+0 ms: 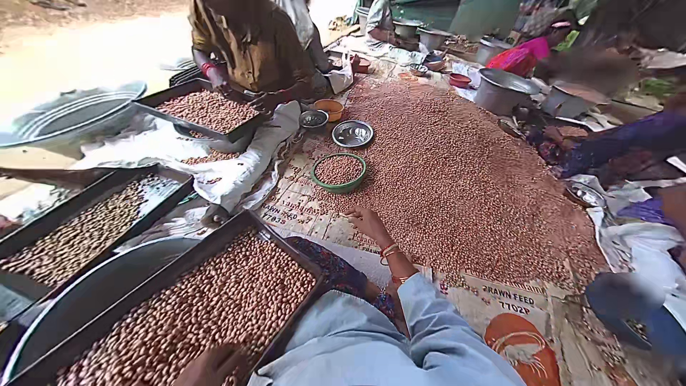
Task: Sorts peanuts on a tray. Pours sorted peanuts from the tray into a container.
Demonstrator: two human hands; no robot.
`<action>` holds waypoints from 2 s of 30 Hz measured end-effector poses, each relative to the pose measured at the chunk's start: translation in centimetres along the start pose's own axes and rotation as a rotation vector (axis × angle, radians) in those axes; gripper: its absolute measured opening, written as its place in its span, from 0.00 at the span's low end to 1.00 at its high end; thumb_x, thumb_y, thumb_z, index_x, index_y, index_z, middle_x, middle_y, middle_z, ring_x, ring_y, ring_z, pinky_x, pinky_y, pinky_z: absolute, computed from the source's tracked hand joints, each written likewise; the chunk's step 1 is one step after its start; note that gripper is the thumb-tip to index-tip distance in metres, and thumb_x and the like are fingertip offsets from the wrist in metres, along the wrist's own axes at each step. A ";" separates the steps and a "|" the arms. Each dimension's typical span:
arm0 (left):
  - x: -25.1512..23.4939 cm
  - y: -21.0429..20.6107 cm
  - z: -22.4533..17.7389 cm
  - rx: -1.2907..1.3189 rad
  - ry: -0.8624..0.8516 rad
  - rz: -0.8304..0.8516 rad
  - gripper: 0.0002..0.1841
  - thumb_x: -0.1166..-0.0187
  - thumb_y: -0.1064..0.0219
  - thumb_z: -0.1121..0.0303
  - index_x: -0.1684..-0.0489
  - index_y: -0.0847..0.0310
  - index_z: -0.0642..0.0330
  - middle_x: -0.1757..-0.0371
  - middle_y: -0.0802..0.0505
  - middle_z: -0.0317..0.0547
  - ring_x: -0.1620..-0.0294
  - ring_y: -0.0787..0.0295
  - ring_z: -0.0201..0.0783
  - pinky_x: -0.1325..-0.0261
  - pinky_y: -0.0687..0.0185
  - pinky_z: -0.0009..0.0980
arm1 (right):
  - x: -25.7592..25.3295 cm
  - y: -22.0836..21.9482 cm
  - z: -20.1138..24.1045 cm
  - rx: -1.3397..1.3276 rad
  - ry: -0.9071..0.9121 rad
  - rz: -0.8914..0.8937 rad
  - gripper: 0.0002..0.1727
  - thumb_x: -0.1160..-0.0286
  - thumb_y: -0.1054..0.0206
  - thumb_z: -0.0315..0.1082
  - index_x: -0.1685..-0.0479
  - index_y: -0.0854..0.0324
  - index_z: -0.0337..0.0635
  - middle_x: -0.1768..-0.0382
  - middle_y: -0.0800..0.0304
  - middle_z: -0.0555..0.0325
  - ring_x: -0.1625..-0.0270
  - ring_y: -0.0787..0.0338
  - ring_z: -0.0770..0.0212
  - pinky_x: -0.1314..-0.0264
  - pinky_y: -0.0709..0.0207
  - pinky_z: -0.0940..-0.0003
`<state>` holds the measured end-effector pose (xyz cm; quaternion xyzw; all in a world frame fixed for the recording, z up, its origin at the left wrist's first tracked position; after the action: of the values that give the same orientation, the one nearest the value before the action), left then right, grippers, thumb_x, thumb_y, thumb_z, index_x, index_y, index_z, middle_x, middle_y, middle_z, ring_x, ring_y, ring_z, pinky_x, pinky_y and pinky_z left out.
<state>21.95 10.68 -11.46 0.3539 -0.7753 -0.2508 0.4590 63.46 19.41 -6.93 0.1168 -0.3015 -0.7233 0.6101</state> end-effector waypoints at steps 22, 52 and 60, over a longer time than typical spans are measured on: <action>10.8 6.5 11.4 0.197 0.506 -0.377 0.19 0.10 0.38 0.59 0.29 0.17 0.58 0.45 0.07 0.65 0.42 0.10 0.68 0.36 0.23 0.70 | 2.8 -18.1 8.1 -0.332 0.106 0.430 0.27 0.10 0.48 0.25 0.13 0.43 0.32 0.29 0.21 0.46 0.40 0.15 0.79 0.38 0.23 0.86; -1.4 6.3 0.3 0.254 -0.099 -0.538 0.09 0.19 0.33 0.74 0.50 0.09 0.65 0.64 0.07 0.57 0.65 0.10 0.54 0.53 0.16 0.55 | 2.0 -18.3 6.7 -0.292 0.108 0.430 0.31 0.12 0.42 0.27 0.10 0.41 0.46 0.28 0.19 0.51 0.41 0.15 0.74 0.38 0.21 0.75; -2.5 5.1 0.0 0.176 -0.084 -0.508 0.12 0.18 0.34 0.72 0.42 0.11 0.63 0.45 0.06 0.61 0.43 0.07 0.61 0.38 0.16 0.59 | 1.8 -17.9 6.9 -0.164 0.167 0.391 0.28 0.12 0.40 0.29 0.14 0.37 0.45 0.33 0.16 0.49 0.43 0.13 0.67 0.38 0.19 0.66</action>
<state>21.18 15.78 -9.15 0.5651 -0.6988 -0.3038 0.3163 44.76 21.08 -11.49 0.0658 -0.2071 -0.6013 0.7689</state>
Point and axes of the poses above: each hand's wrist, its own x-axis away from the middle knuckle, its own y-axis out of the back of the hand, z = x × y, the point moved 10 cm from there along -x, towards the middle knuckle
